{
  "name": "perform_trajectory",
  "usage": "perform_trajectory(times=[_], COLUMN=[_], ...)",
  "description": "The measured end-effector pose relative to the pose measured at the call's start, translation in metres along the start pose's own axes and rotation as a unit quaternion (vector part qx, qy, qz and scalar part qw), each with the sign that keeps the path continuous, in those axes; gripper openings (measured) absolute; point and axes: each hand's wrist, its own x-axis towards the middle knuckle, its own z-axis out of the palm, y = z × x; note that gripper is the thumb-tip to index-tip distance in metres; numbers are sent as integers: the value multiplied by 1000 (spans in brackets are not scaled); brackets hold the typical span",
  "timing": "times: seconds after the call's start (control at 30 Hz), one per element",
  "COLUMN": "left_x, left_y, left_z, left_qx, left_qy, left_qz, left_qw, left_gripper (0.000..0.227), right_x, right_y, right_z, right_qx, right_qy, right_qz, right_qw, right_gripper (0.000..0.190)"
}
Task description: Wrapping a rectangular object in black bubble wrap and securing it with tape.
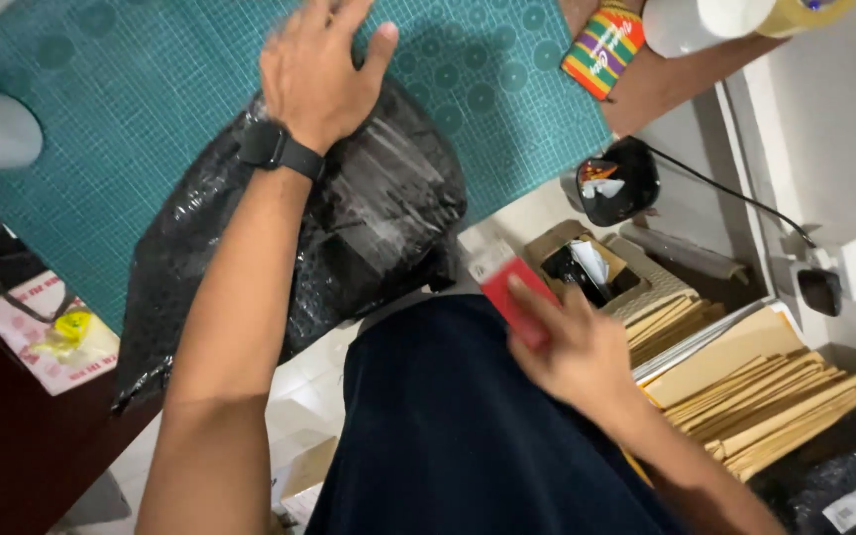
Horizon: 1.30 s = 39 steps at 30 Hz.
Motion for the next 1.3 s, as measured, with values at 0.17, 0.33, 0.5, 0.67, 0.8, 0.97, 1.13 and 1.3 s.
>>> perform_trajectory(times=[0.17, 0.33, 0.5, 0.67, 0.8, 0.97, 1.13, 1.3], left_x=[-38, -110, -112, -92, -72, -97, -92, -129], left_y=[82, 116, 123, 108, 33, -90, -86, -77], left_z=[-46, -10, -12, -106, -192, -178, -195, -190], left_qx=[-122, -114, -44, -221, -88, -1, -302, -332], left_qy=[14, -63, -81, -97, -79, -189, -361, -306], left_qz=[126, 202, 210, 116, -17, -170, -415, -489], left_qw=[984, 971, 973, 963, 993, 967, 778, 747], left_gripper=[36, 29, 29, 55, 31, 50, 63, 57], right_x=[65, 130, 164, 179, 203, 204, 134, 167], right_y=[-19, -45, -15, 43, 69, 65, -16, -77], right_z=[-30, -85, -77, 25, 118, 148, 127, 102], right_qx=[-10, 28, -88, -88, -62, 10, 515, 628], right_qy=[-75, -313, -398, -235, 108, 241, 257, 213], right_qz=[3, 131, 82, 157, 13, -25, 26, 42], right_qw=[997, 940, 909, 955, 992, 970, 817, 747], right_gripper=[61, 52, 48, 67, 62, 55, 75, 78])
